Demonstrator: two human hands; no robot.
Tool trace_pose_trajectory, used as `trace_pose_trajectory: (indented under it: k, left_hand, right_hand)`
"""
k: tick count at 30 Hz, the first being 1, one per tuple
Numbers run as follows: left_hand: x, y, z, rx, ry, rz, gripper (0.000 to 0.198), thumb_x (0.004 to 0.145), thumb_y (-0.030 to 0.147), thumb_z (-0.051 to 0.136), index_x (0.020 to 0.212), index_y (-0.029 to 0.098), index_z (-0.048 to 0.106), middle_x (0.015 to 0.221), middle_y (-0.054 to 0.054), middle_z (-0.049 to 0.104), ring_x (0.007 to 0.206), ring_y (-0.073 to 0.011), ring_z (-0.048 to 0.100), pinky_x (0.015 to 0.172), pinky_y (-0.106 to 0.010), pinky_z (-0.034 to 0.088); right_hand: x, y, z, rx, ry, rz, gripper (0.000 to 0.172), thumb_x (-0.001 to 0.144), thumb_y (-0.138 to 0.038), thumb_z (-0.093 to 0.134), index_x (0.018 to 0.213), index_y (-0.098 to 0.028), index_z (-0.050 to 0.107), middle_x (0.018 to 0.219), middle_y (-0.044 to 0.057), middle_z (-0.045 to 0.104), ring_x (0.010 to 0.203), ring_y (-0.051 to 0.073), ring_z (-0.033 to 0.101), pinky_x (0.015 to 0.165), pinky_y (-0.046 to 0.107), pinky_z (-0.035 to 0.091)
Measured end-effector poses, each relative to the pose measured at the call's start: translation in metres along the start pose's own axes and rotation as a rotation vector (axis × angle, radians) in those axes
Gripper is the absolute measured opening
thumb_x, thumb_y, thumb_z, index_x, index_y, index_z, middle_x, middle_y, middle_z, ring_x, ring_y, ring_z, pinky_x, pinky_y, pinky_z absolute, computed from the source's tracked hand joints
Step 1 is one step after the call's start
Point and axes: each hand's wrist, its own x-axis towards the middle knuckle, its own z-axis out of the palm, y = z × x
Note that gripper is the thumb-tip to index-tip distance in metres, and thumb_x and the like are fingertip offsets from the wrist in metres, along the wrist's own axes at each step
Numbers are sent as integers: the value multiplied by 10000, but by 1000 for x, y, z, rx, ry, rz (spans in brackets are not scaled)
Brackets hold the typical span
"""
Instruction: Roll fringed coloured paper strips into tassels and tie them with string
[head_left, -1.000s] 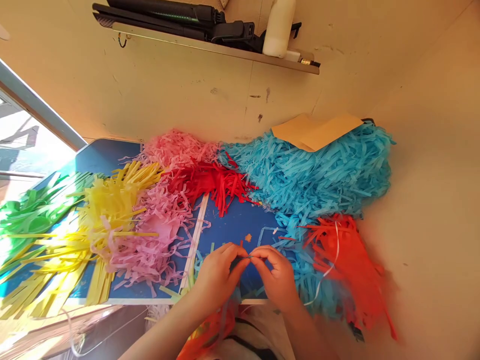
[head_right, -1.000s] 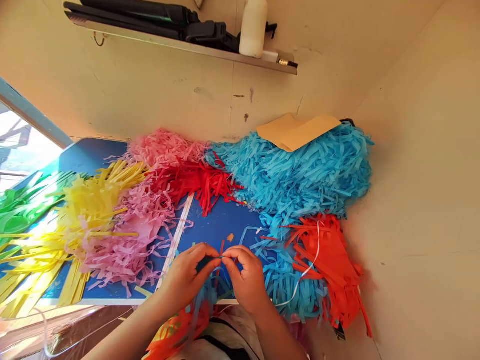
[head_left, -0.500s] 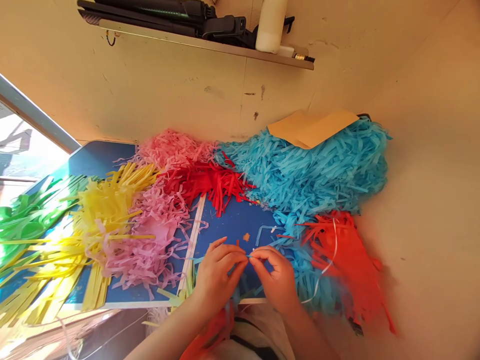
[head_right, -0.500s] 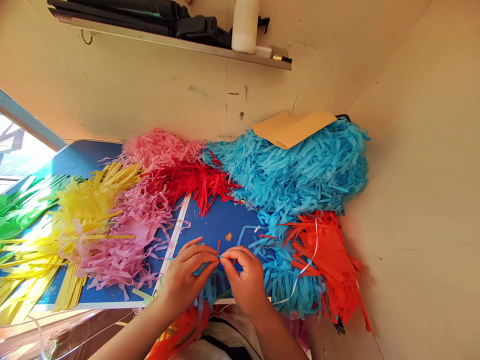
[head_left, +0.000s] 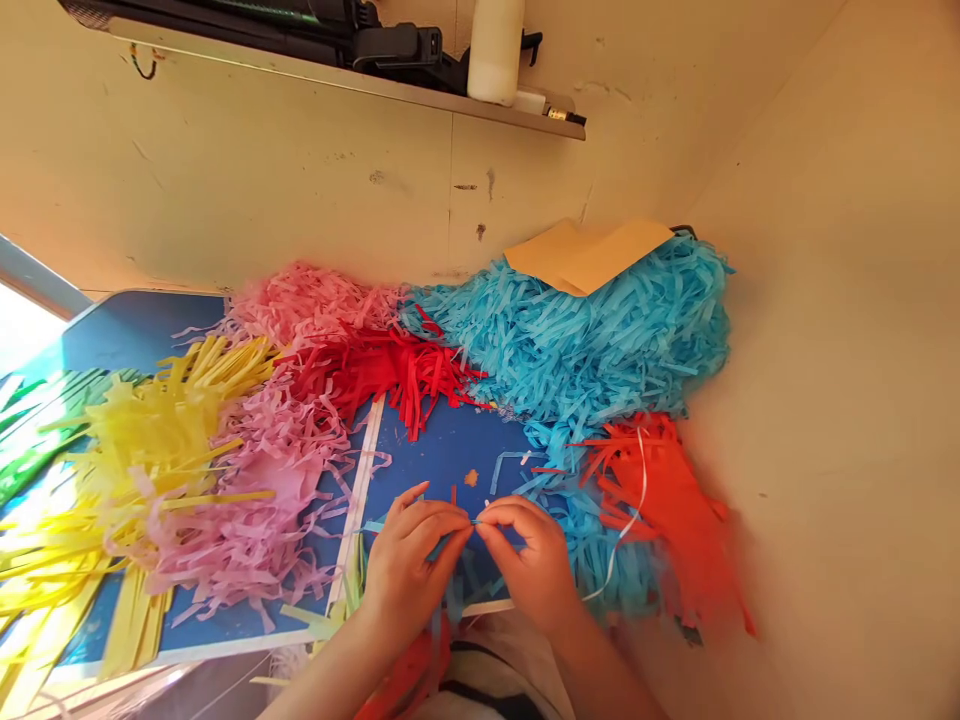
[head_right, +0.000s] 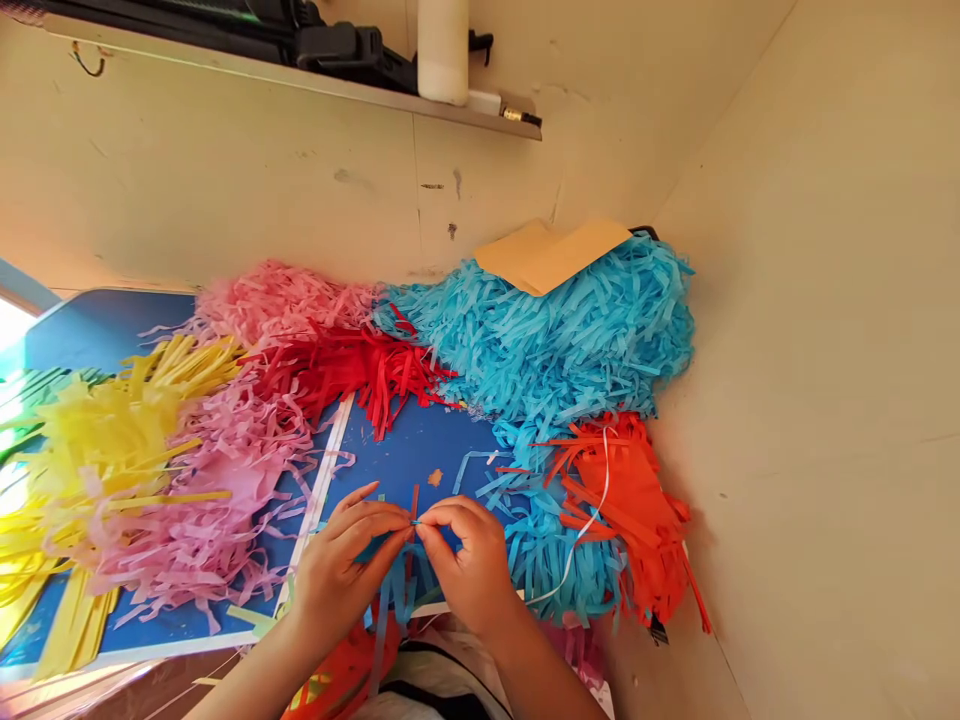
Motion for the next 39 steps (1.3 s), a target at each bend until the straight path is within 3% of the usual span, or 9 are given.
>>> trace_pose_trajectory:
  k: [6,8,11,15,19,24,29,34,39]
  left_hand:
    - [-1,-5,4,73,-63,-66,156,899,317,563,779,250,637,757,10,747,798,-205,732,803,-326,569]
    - [-3,-8,4,68,-78,-99,211,892,376,558,737,260,642,736,12,746,784,-212,737,733,-294,578]
    - [-6,-12,0,28,-120,-219,269,857,474,574,710,272,673,763,8,766,744,-207,746,603,-241,567]
    - [-3,-13,-6,-75,-175,-477,374,760,628,598,716,279,722,784,-3,783,695,-210,747,522,-221,551]
    - [4,-10,-4,-156,-207,-663,502,678,734,589,740,252,714,695,-14,744,593,-207,700,550,-258,558]
    - [4,-12,-3,-238,-233,-770,545,647,777,598,637,232,622,601,1,669,563,-190,651,537,-246,527]
    - [-2,-21,-13,-205,-258,-757,491,665,730,638,663,241,690,655,0,710,619,-193,673,589,-234,547]
    - [-5,-31,-25,-222,-242,-682,440,610,695,723,709,269,775,818,-23,783,752,-247,730,624,-249,594]
    - [6,-18,-24,-244,-239,-688,493,598,750,686,694,278,786,796,-36,787,705,-254,739,658,-292,619]
  right_hand:
    - [-6,3,12,-39,-18,-37,98,893,-189,615,834,-219,687,823,9,718,799,149,663,775,259,483]
    - [-1,8,2,-77,-71,-65,78,904,-263,630,882,-235,700,871,7,729,834,153,667,813,264,475]
    - [24,25,-49,-309,-47,72,221,898,-434,635,1005,-253,702,931,14,724,845,161,666,803,254,479]
    - [65,66,-149,-960,207,583,318,968,-432,493,999,-198,707,1061,107,690,965,228,645,772,285,456]
    - [81,98,-200,-1013,102,709,178,843,-301,663,731,-172,712,810,105,700,760,227,654,631,270,397]
    - [68,106,-205,-977,96,701,298,943,-338,486,802,-201,710,751,47,699,679,171,620,566,239,337]
    - [54,103,-204,-917,67,730,280,837,-359,616,612,-201,670,574,18,637,566,168,574,526,240,302]
    - [41,92,-216,-827,182,653,312,900,-382,488,870,-207,744,756,37,727,698,195,644,607,254,400]
    - [32,85,-219,-755,263,654,396,889,-397,472,1077,-166,734,751,53,735,652,212,659,621,275,456]
